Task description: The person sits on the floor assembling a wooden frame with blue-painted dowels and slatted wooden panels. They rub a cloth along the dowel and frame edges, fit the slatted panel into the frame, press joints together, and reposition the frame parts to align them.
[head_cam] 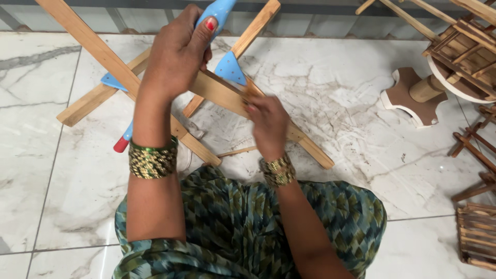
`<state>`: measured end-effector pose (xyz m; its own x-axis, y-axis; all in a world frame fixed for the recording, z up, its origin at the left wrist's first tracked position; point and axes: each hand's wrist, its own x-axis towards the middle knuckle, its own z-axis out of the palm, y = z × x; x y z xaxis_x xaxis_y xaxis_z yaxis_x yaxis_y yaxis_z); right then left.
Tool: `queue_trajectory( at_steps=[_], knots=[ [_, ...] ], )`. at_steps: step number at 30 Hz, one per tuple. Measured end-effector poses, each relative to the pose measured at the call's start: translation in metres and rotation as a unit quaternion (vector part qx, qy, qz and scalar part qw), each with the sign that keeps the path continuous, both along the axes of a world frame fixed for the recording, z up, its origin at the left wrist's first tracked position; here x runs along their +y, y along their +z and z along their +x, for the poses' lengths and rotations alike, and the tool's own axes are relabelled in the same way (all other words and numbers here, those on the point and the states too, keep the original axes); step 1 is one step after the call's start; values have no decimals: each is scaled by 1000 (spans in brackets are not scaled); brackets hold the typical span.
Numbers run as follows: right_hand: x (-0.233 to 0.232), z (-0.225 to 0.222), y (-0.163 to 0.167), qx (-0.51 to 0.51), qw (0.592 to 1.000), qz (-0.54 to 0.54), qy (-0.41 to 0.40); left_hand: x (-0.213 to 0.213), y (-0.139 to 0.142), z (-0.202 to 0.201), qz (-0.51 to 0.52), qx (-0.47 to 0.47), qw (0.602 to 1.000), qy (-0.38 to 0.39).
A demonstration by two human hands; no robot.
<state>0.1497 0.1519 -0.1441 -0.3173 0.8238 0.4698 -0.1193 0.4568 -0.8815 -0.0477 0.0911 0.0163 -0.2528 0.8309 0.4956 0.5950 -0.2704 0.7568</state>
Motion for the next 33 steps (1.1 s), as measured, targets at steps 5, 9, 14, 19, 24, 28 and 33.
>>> queue_trajectory(
  at_steps=[5,9,14,19,24,28,33],
  knots=[
    [10,28,-59,6,985,-58,-159,15,-1,-14,-31,-111,989,-90],
    [-3,-6,-31,17,988,54,-141,28,-1,-15,-21,-130,986,-106],
    [-26,-57,40,-18,988,141,-66,26,-1,-17,-30,-148,982,-115],
    [-19,-48,22,-27,962,236,-135,26,-1,-18,-31,-166,976,-136],
    [-8,5,-46,-134,911,291,-261,13,-1,-28,-25,-250,943,-220],
    [-11,7,-58,-114,915,306,-239,-2,-8,-31,-5,-334,909,-249],
    [-20,-38,1,-72,919,343,-178,7,-14,-32,7,-339,916,-216]
  ],
)
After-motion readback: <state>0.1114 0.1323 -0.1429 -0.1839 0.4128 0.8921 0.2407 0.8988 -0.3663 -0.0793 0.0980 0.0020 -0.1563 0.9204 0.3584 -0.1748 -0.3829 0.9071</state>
